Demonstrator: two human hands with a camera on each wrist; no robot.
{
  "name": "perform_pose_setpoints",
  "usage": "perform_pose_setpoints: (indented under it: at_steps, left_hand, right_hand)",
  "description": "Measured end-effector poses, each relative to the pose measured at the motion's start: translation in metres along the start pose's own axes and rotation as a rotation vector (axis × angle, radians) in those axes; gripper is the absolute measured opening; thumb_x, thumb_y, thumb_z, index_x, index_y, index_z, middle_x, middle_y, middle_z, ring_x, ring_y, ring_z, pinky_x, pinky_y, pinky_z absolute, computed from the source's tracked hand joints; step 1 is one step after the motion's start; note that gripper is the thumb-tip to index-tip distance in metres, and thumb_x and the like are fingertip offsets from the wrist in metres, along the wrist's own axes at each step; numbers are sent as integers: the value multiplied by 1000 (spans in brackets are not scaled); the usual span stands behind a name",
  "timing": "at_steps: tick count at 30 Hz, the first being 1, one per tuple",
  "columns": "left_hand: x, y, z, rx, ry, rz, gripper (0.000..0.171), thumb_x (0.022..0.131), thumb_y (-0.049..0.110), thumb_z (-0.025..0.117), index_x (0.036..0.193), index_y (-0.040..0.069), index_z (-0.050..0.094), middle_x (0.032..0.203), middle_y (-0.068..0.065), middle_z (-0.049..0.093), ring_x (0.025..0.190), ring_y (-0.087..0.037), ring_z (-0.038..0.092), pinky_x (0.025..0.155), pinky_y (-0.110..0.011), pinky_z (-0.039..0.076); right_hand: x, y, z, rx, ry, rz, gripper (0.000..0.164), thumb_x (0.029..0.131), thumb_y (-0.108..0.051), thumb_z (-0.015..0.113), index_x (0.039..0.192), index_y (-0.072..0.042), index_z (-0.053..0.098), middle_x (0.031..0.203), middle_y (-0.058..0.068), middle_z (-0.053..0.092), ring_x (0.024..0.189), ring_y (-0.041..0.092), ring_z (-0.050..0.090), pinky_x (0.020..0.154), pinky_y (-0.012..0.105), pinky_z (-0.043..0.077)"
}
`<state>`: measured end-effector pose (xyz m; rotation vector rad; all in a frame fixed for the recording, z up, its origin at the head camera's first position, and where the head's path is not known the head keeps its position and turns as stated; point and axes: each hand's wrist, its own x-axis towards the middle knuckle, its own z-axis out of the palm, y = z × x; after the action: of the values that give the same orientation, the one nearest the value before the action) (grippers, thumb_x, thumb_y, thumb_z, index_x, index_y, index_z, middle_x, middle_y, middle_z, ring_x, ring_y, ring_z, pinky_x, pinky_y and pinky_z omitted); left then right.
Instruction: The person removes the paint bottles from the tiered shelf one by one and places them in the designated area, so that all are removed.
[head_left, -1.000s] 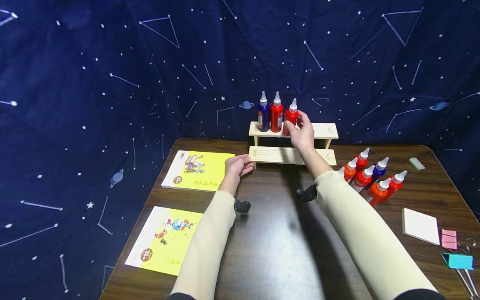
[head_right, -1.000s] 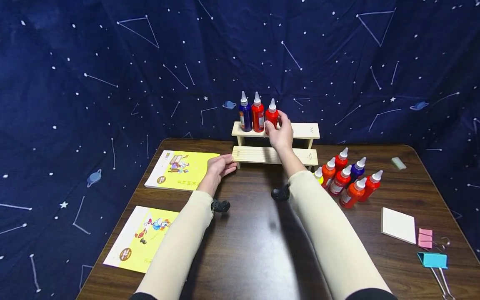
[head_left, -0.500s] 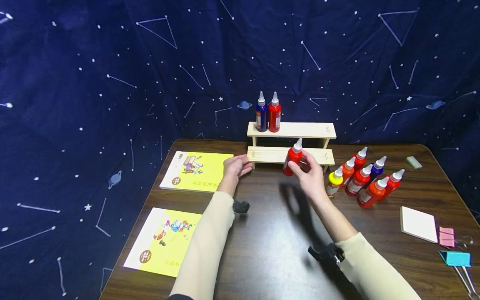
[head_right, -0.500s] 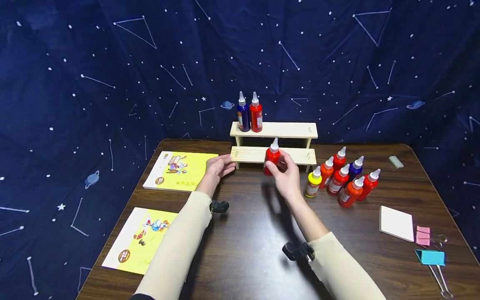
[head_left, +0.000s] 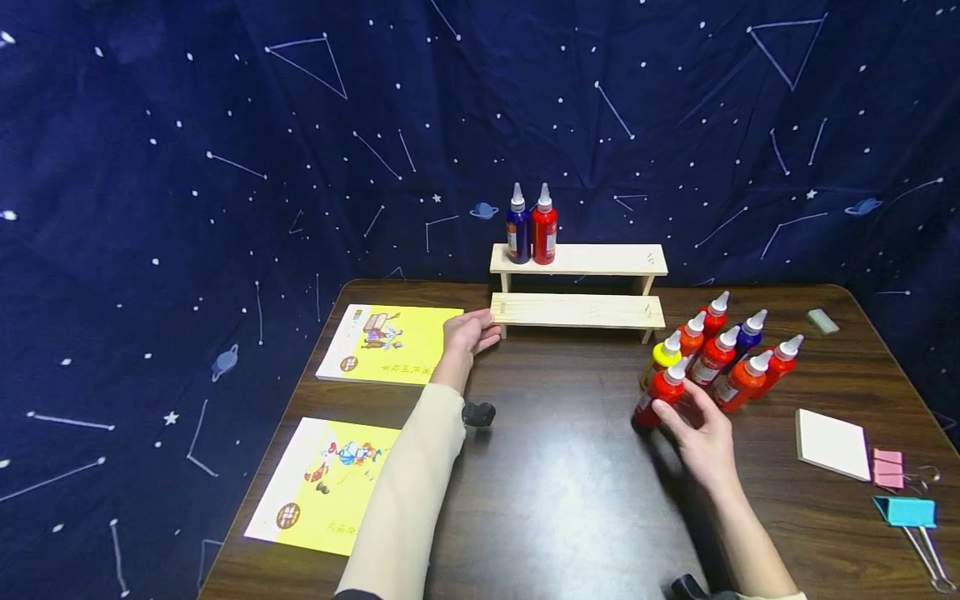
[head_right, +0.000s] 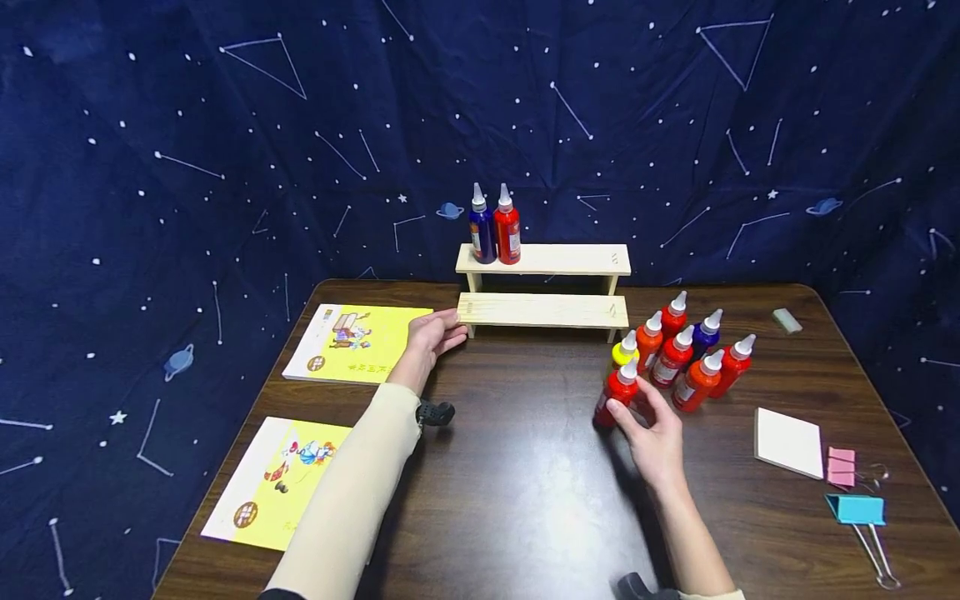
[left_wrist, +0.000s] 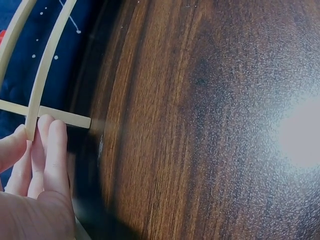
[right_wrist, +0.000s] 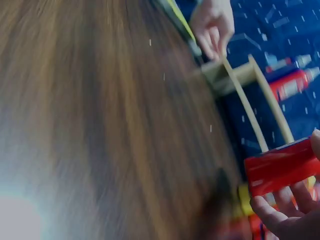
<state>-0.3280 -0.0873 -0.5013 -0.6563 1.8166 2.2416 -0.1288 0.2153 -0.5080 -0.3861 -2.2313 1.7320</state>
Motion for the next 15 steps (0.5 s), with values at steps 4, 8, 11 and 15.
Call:
perform_pose_setpoints:
  at_steps: [4, 8, 11, 15]
  left_hand:
    - [0, 0, -1, 1, 7, -13, 28, 88, 4, 67, 116, 2, 68, 105, -16, 70, 69, -15, 70, 72, -31, 61]
    - [0, 1, -1, -2, 13, -10, 27, 88, 4, 67, 115, 2, 68, 101, -15, 71, 71, -17, 70, 72, -32, 60]
    - [-1, 1, 0, -3, 12, -6, 27, 88, 4, 68, 114, 1, 69, 96, -13, 71, 71, -17, 70, 71, -32, 61]
    - [0, 1, 0, 4, 13, -6, 26, 87, 4, 68, 113, 2, 69, 91, -12, 72, 70, -17, 70, 69, -31, 61]
  right_hand:
    - [1, 11, -15, -61, 98, -8, 50, 84, -6, 73, 130, -3, 57, 105, -4, 65, 84, -10, 56, 75, 2, 47]
    - [5, 17, -21, -116, 143, -53, 51, 84, -7, 73, 132, -2, 55, 121, 23, 62, 85, -11, 53, 75, 0, 45]
    - [9, 19, -21, -138, 154, -70, 52, 85, -7, 72, 133, -2, 54, 125, 24, 60, 94, 1, 59, 79, 2, 46]
    - [14, 18, -19, -174, 162, -92, 51, 86, -8, 71, 134, -1, 53, 125, 23, 59, 105, 28, 61, 85, 5, 46]
